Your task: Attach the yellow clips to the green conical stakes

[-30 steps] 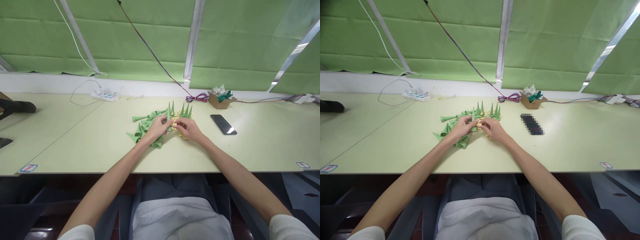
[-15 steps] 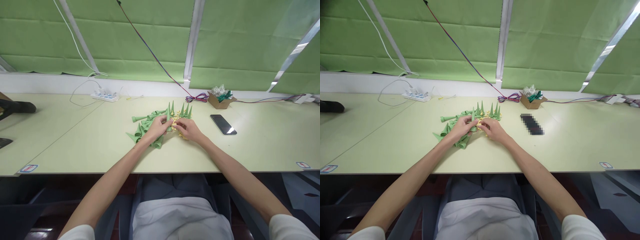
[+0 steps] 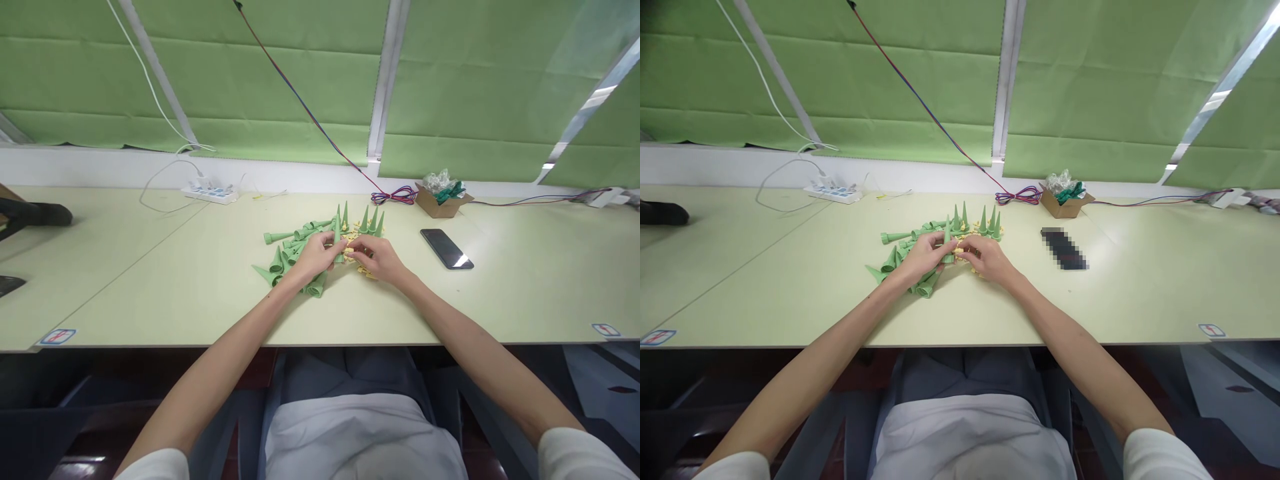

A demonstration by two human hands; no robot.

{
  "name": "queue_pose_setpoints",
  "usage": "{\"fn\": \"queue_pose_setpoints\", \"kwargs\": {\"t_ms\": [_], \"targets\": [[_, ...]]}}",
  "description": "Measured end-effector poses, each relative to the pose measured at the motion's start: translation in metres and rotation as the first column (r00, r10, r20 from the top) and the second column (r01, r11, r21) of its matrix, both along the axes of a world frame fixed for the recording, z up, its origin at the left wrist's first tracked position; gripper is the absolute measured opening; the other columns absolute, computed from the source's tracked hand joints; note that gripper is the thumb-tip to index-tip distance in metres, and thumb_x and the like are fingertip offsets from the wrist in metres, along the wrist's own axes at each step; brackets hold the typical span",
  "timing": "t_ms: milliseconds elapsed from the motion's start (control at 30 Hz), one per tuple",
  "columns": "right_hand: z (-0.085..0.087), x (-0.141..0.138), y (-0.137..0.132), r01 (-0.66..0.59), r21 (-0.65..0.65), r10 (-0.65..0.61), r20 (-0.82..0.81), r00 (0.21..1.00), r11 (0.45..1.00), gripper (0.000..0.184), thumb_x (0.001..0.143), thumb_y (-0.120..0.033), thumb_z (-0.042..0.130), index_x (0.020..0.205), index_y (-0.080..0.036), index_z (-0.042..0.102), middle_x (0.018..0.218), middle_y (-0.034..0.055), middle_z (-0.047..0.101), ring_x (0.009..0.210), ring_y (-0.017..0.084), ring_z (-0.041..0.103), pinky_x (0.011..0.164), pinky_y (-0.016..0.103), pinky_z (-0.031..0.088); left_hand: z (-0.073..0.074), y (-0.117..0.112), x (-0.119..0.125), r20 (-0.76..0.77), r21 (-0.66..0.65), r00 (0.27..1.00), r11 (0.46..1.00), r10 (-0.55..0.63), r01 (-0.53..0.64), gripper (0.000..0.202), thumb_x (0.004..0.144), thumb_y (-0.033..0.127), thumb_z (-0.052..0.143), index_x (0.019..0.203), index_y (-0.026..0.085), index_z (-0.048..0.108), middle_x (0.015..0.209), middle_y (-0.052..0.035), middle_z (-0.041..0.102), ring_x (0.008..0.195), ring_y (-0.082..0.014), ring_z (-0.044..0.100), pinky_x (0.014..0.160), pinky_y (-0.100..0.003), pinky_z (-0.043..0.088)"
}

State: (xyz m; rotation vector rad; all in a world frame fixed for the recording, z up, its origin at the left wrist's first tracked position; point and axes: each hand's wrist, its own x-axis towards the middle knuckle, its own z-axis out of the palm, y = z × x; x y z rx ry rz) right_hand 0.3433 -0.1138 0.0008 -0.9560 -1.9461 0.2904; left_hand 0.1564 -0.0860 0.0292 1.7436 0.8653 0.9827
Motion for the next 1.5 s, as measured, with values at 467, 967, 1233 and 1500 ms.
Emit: {"fn": "queue_pose_setpoints", "kwargs": {"t_ms": [467,967,1233,1500], "targets": [[0.0006,0.0008,-0.0024,0.007,-0.026,-0.005,0.064,0.998,1.0,0.02,0.094,-0.03,0.057,0.08,-0.019,0.067,0.069,0.0015,0.066,0.053,0.012,0.048,0.057,0.026,0.04,0.0022,-0.0042,0.0012,-0.104,0.005,0.994,0.999,-0.034,0.035,0.034,0.083,0.047,0.065,0.074,0.016,0.059,0.069,-0.0013,0.057,0.043,-0.007,0.043,0.04,-0.023,0.032],[0.0015,-0.0019,-0.0012,0.016,-0.005,-0.016,0.049,0.999,1.0,0.019,0.095,-0.034,0.057,0.095,-0.019,0.068,0.084,0.0046,0.069,0.063,0.014,0.056,0.062,0.028,0.045,-0.001,0.0041,-0.0016,0.008,-0.049,0.998,0.997,-0.059,0.059,0.033,0.082,0.046,0.069,0.075,0.015,0.06,0.078,-0.0039,0.061,0.051,-0.0082,0.05,0.04,-0.022,0.036],[-0.0001,-0.0015,0.0001,-0.018,0.055,0.019,-0.022,1.0,0.998,0.013,0.094,-0.029,0.06,0.099,-0.02,0.067,0.089,0.0058,0.07,0.071,0.015,0.06,0.059,0.026,0.047,0.006,-0.0016,0.0002,0.071,-0.156,0.992,0.981,-0.104,0.114,0.035,0.08,0.047,0.071,0.079,0.013,0.063,0.079,-0.0065,0.064,0.06,-0.013,0.059,0.038,-0.02,0.037],[0.0021,-0.0008,-0.0004,-0.012,0.08,0.011,0.006,1.0,0.997,0.017,0.093,-0.034,0.062,0.087,-0.02,0.067,0.076,0.0031,0.066,0.061,0.013,0.053,0.058,0.026,0.044,0.0011,0.0011,-0.0005,0.029,-0.127,0.993,0.985,-0.116,0.118,0.037,0.081,0.049,0.069,0.087,0.013,0.067,0.087,-0.0098,0.068,0.06,-0.014,0.061,0.037,-0.021,0.037]]}}
